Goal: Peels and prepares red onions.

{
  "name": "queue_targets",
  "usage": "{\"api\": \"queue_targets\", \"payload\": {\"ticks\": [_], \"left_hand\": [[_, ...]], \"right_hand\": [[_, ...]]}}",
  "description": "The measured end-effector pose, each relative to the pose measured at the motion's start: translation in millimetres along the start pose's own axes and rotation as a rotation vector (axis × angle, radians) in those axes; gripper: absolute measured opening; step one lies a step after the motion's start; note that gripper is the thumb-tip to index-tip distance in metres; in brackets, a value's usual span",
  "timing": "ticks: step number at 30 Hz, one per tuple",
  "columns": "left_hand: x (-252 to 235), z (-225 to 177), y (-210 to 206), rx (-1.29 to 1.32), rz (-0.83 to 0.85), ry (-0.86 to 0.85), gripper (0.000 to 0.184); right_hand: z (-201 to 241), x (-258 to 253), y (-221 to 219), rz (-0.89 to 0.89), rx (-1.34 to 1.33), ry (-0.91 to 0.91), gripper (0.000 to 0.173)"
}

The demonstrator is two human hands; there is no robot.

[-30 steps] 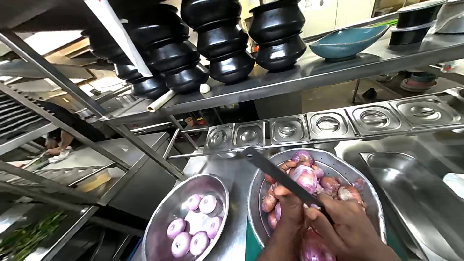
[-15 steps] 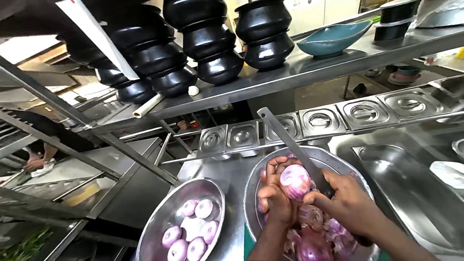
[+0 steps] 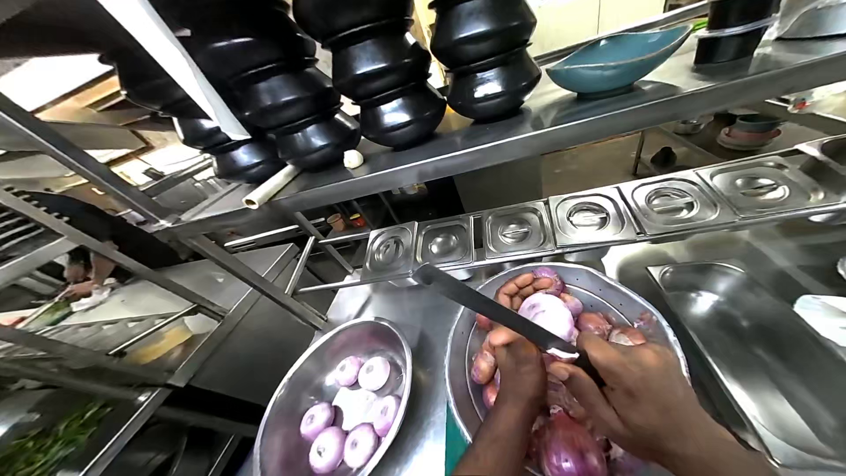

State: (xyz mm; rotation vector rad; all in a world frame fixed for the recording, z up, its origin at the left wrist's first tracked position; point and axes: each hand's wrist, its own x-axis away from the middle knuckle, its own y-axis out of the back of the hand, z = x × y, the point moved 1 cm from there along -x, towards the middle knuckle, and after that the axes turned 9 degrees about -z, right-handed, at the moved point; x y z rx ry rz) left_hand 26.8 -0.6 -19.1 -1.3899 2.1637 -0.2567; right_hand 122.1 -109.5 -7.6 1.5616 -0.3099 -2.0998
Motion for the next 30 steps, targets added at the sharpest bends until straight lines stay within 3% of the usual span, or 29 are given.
{"api": "queue_targets", "payload": {"ticks": [4, 6, 8, 11, 14, 18, 21, 24, 26, 30], "left_hand": [[3, -11, 8, 0.317, 0.154, 0.434, 0.082], [1, -9, 16, 0.338, 0.228, 0.524, 0.078], [-1, -5, 19, 0.332, 0.261, 0.538, 0.075], [-1, -3, 15, 0.282, 0.227, 0.491, 0.071], [1, 0, 11, 0.164, 0.116, 0.387, 0.075], [2, 6, 8, -0.012, -0.040, 0.232, 0.082], [4, 7, 8, 0.098, 0.033, 0.240, 0.085], [4, 3, 14, 0.379, 0.223, 0.480, 0.075], [1, 4, 19, 0.471, 0.339, 0.554, 0.065], [0, 3, 13, 0.287, 0.276, 0.439, 0.066]], "right_hand": [[-22, -3, 1, 0.036, -0.225, -0.286, 0.058], [-33, -8, 5, 0.070, -0.312, -0.427, 0.053], [-36, -10, 6, 0.082, -0.314, -0.451, 0.052], [-28, -5, 3, 0.030, -0.227, -0.299, 0.057], [-16, -1, 4, -0.034, -0.192, -0.128, 0.059], [-6, 0, 14, -0.050, -0.198, -0.072, 0.058], [-11, -2, 18, -0.039, -0.267, -0.131, 0.058], [-26, -7, 18, -0.022, -0.387, -0.323, 0.053], [-35, -11, 19, -0.001, -0.486, -0.461, 0.049], [-39, -11, 21, -0.015, -0.475, -0.483, 0.048]]}}
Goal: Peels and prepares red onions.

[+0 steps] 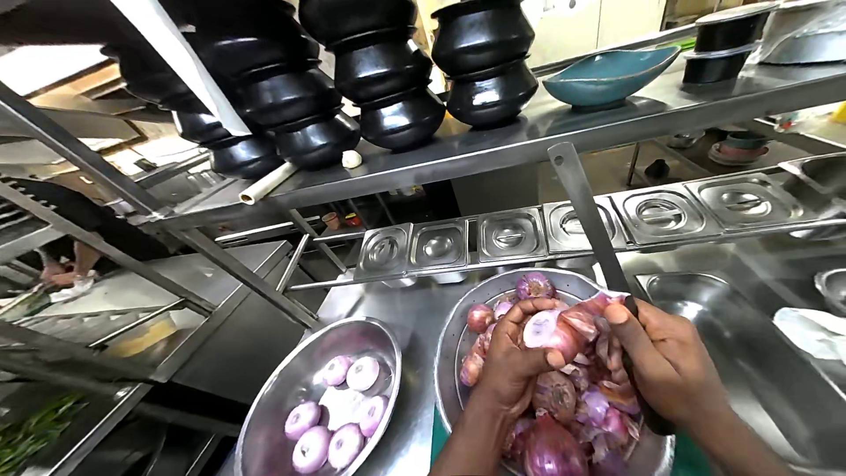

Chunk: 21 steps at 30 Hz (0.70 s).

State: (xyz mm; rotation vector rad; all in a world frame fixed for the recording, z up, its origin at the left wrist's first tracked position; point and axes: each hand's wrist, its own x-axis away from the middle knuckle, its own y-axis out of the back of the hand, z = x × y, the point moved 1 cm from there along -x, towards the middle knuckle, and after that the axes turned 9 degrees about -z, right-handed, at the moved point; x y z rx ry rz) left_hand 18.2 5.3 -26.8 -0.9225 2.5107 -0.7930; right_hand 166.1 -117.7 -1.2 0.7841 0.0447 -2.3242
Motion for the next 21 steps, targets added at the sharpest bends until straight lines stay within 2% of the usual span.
{"api": "queue_targets", "payload": {"ticks": [4, 7, 9, 11, 13, 16, 21], "left_hand": [[-6, 2, -2, -0.017, -0.309, -0.098, 0.069], [-10, 2, 14, 0.232, -0.442, -0.061, 0.062], [-9, -5, 17, 0.444, -0.418, -0.012, 0.044], [-8, -10, 15, 0.580, -0.389, 0.030, 0.039], [-5, -12, 8, 0.615, -0.394, 0.059, 0.050], [-2, -13, -4, 0.602, -0.405, 0.109, 0.070], [3, -8, -9, 0.573, -0.145, 0.061, 0.067]], "right_hand": [[5, 11, 2, -0.112, 0.073, 0.240, 0.053], [4, 16, 13, -0.100, 0.136, 0.341, 0.057], [0, 17, 14, -0.018, 0.259, 0.291, 0.060], [-5, 15, 11, 0.074, 0.459, 0.130, 0.072], [-8, 13, 5, 0.114, 0.566, 0.022, 0.082], [-3, 10, -2, 0.106, 0.488, 0.001, 0.079], [11, 6, -16, 0.133, 0.423, 0.032, 0.075]]}}
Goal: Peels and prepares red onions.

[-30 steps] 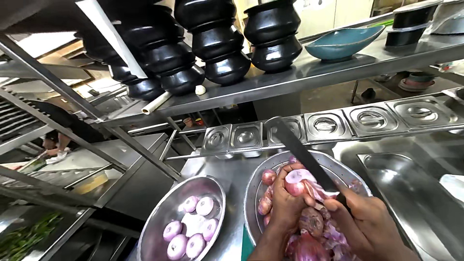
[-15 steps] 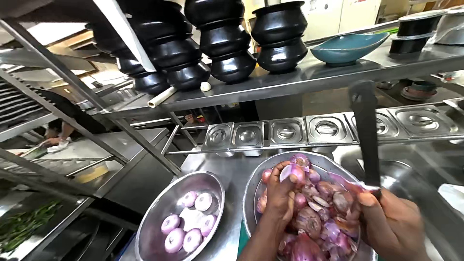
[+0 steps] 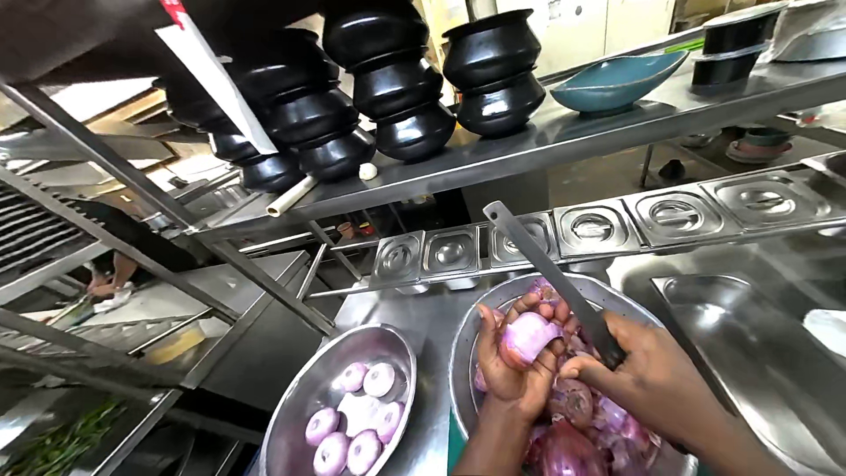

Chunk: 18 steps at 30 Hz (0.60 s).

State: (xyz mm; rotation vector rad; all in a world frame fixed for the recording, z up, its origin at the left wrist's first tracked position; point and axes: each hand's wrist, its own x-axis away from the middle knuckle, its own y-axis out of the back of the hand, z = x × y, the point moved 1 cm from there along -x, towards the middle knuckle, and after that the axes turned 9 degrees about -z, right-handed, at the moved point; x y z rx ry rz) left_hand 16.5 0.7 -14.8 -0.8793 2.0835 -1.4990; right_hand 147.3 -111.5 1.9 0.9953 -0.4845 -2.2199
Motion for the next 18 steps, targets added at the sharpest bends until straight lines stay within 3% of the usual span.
{"api": "queue_targets", "payload": {"ticks": [3, 9, 18], "left_hand": [[5, 2, -6, 0.048, -0.016, 0.070, 0.077], [12, 14, -12, 0.120, -0.170, 0.087, 0.074], [11, 15, -12, 0.123, -0.149, 0.055, 0.081]], "right_hand": [[3, -2, -5, -0.033, 0.021, 0.047, 0.075], [7, -3, -13, -0.083, 0.085, 0.106, 0.074], [10, 3, -21, -0.105, -0.014, 0.133, 0.075]]}}
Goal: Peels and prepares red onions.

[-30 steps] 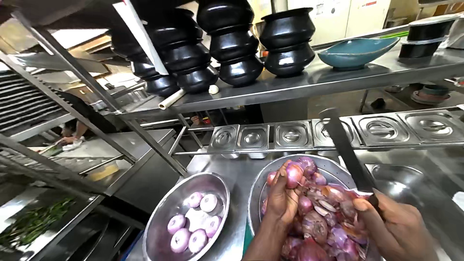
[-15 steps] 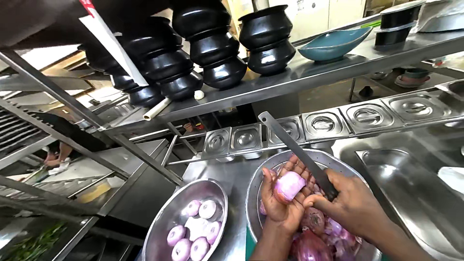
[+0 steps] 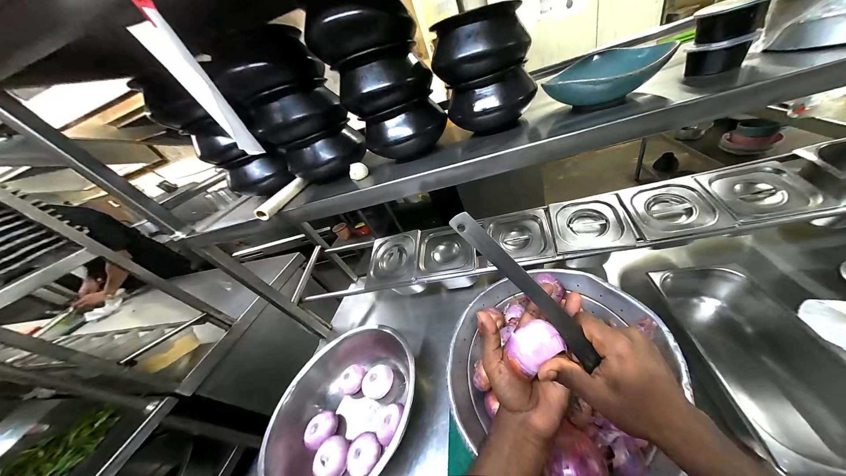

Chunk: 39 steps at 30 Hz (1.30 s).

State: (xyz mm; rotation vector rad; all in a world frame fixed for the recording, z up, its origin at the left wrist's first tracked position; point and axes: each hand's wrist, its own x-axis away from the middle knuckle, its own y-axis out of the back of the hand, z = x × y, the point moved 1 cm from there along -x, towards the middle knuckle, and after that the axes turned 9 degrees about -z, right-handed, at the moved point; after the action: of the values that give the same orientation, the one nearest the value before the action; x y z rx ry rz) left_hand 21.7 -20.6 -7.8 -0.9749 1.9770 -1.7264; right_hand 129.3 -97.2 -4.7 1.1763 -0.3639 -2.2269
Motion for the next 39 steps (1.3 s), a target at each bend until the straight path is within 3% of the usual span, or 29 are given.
{"api": "queue_targets", "payload": {"ticks": [8, 12, 15, 18, 21, 23, 27, 33, 39], "left_hand": [[-2, -1, 0, -0.010, 0.034, -0.053, 0.078], [-6, -5, 4, -0.155, 0.070, -0.265, 0.060], [-9, -7, 2, -0.289, -0.048, -0.502, 0.052], [-19, -6, -1, -0.336, -0.248, -0.615, 0.058], [-22, -7, -3, -0.224, -0.331, -0.563, 0.063], [-16, -15, 2, -0.220, -0.227, -0.433, 0.073], [-9, -19, 6, -0.390, -0.047, -0.520, 0.081], [-6, -23, 6, -0.522, 0.201, -0.612, 0.080], [-6, -26, 7, -0.572, 0.310, -0.608, 0.079]], "right_hand": [[2, 4, -5, 0.006, -0.181, 0.056, 0.064], [3, 4, -4, 0.054, -0.219, 0.054, 0.058], [15, 11, -4, -0.044, -0.086, 0.174, 0.060], [38, 27, -5, -0.038, 0.110, 0.389, 0.058], [40, 35, -9, 0.038, 0.104, 0.371, 0.060], [27, 26, -9, 0.048, 0.071, 0.226, 0.071], [8, 4, -1, 0.032, 0.010, 0.067, 0.079], [10, -3, 5, 0.000, -0.043, 0.111, 0.071], [9, 0, 4, 0.054, -0.078, 0.163, 0.067]]}}
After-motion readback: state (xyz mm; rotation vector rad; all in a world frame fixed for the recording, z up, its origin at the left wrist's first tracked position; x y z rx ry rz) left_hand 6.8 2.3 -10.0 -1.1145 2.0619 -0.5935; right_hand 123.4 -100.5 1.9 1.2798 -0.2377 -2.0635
